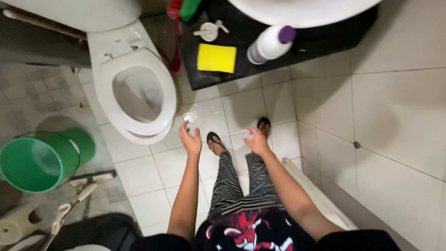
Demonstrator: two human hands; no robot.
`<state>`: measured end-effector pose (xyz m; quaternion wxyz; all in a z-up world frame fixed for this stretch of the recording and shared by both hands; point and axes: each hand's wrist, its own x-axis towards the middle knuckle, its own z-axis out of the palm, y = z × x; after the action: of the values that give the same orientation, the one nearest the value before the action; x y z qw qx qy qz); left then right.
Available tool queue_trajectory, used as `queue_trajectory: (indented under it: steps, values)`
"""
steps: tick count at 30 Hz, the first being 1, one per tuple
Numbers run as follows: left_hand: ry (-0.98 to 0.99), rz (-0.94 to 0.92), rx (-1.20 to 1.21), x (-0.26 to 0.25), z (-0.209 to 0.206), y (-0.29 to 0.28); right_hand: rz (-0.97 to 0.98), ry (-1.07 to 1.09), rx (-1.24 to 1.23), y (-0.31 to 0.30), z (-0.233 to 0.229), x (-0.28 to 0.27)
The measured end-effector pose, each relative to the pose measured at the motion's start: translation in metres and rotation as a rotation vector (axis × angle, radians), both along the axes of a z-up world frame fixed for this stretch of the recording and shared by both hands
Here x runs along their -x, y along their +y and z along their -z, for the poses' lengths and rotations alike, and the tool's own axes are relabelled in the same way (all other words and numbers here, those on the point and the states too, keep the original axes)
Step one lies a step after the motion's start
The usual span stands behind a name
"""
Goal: The person unscrews and removes a white toilet seat from a toilet bowl by hand and places it, along with a beige toilet seat, into a black trash bag on the floor.
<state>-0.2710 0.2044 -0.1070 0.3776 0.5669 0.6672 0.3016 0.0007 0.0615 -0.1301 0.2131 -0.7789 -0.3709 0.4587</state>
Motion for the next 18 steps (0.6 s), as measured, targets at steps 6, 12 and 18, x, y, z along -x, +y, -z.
queue_trajectory:
  steps: [6,12,18]
  values:
    - [0.181,0.064,-0.438,-0.114,-0.121,0.102,-0.111,-0.069,-0.045,-0.032,-0.032,-0.087]
    - [0.611,0.209,-0.461,-0.181,-0.164,0.247,-0.123,-0.080,0.193,-0.050,-0.079,-0.194]
    - [0.941,0.235,-0.171,-0.204,-0.071,0.333,-0.121,-0.184,0.184,-0.057,-0.110,-0.280]
